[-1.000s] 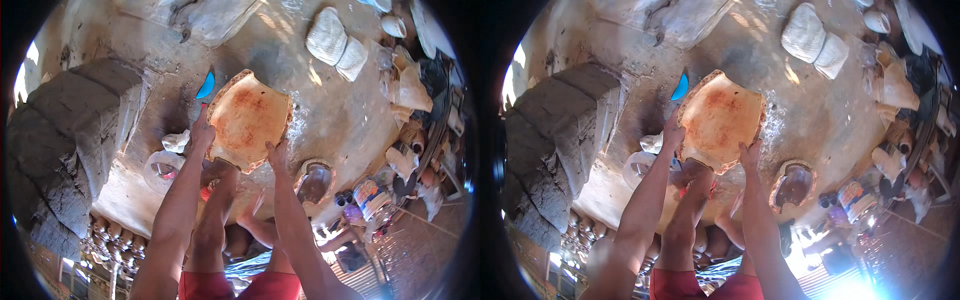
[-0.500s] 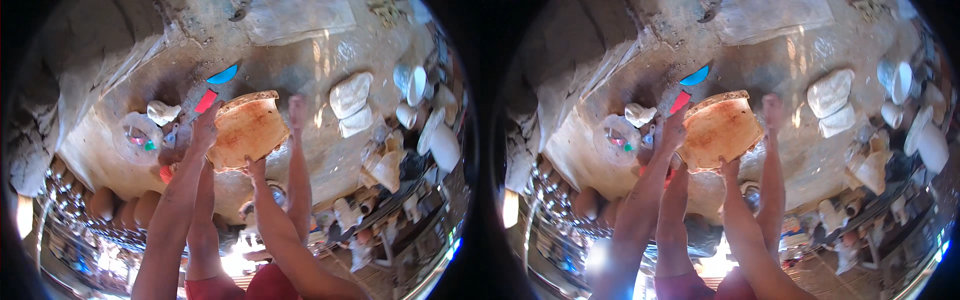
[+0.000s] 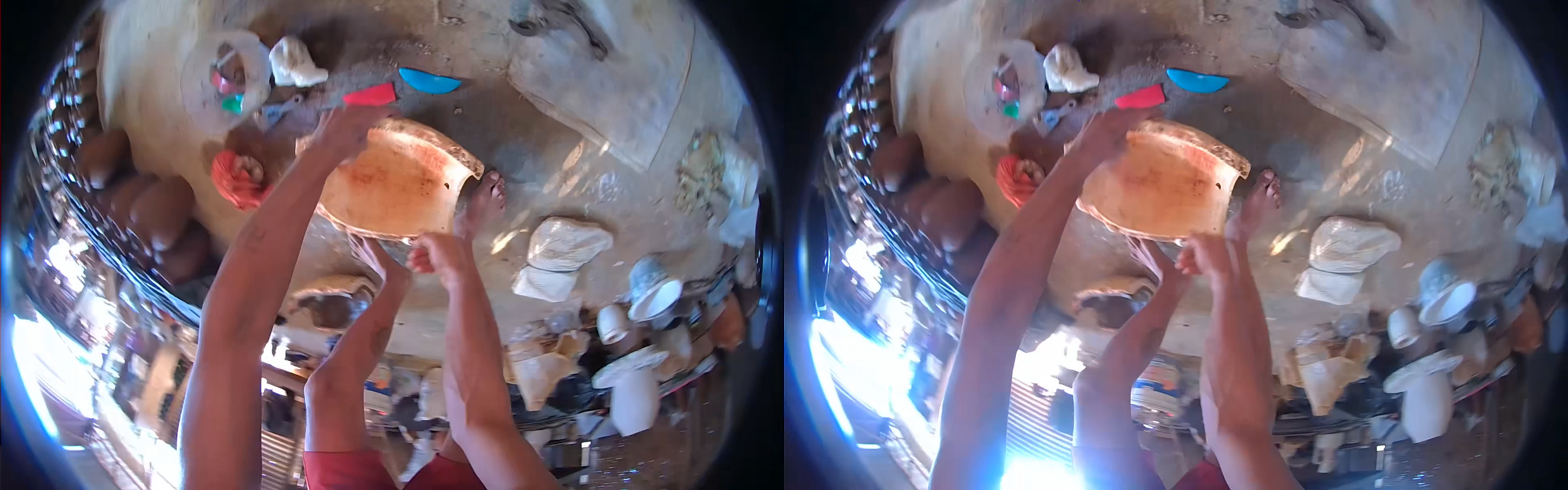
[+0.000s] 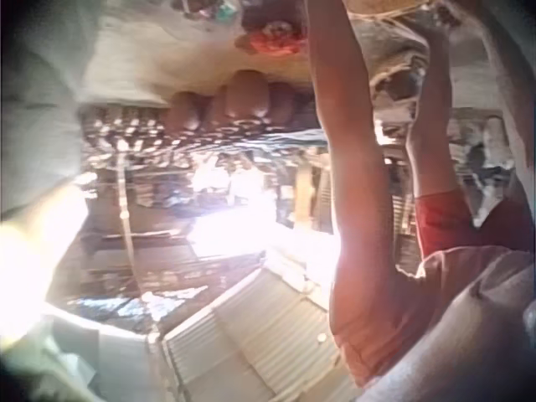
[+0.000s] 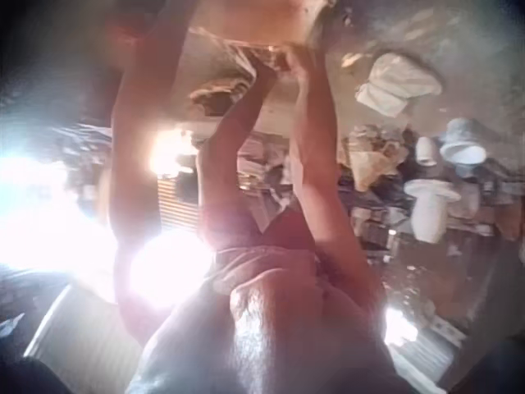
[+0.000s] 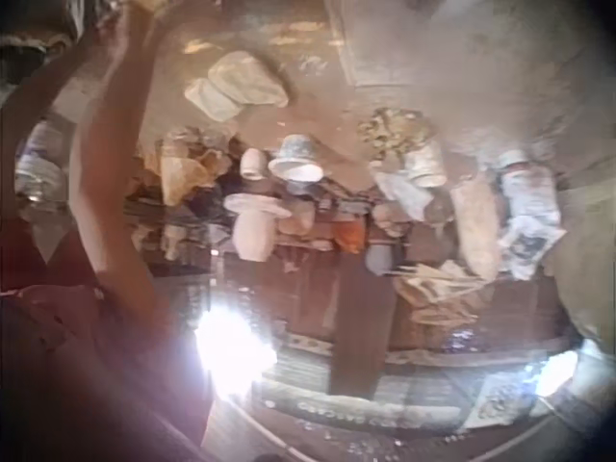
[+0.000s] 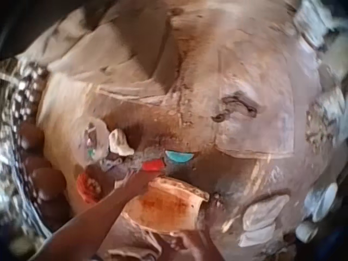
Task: The person cleans the inside of a large clay mold with a red cloth, then uses a metal blade and a blue plastic tool to scrape and refine a large slab of clay before fitting it inside the mold and smoothing the joints by hand.
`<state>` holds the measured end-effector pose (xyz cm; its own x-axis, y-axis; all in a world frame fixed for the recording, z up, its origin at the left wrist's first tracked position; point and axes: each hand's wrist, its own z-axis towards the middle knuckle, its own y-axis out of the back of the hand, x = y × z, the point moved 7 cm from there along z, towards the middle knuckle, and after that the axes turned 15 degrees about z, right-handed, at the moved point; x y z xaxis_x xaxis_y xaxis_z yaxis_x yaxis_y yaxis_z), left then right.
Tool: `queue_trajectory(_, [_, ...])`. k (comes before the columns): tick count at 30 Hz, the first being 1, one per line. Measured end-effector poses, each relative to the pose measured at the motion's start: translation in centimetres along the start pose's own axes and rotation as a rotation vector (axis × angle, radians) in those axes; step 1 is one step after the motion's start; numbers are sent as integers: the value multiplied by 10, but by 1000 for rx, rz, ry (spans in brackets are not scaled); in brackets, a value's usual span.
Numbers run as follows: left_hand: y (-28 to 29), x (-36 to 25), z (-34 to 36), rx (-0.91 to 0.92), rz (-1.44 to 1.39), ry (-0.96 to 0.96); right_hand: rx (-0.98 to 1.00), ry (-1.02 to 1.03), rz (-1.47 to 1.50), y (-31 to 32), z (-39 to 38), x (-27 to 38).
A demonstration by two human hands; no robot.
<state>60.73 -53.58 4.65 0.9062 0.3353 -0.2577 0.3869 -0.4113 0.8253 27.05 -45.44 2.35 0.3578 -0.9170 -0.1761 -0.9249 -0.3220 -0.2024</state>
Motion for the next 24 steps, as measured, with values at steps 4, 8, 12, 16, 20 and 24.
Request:
queue_trajectory(4, [-1, -5, 22, -168, -128, 83, -335, 755, -576, 94, -16, 146])
queue_trajectory(8, [31, -17, 0, -394, -236, 120, -323, 1145, -1087, -4, -94, 247])
queue_trajectory(12, [35, -14, -92, -787, -471, 424, -36, 1170, -1592, -53, -42, 258])
queue_trajectory(16, [-42, -12, -236, -1021, -382, 903, -166, 1167, -1433, -75, -16, 247])
queue_trajectory(20, [-193, -41, -264, -851, -1208, 1183, -97, 1342, -1390, -75, -1, 236])
queue_trajectory(24, [-213, -78, -207, -902, -1686, 926, -89, 1497, -1414, -79, -7, 242])
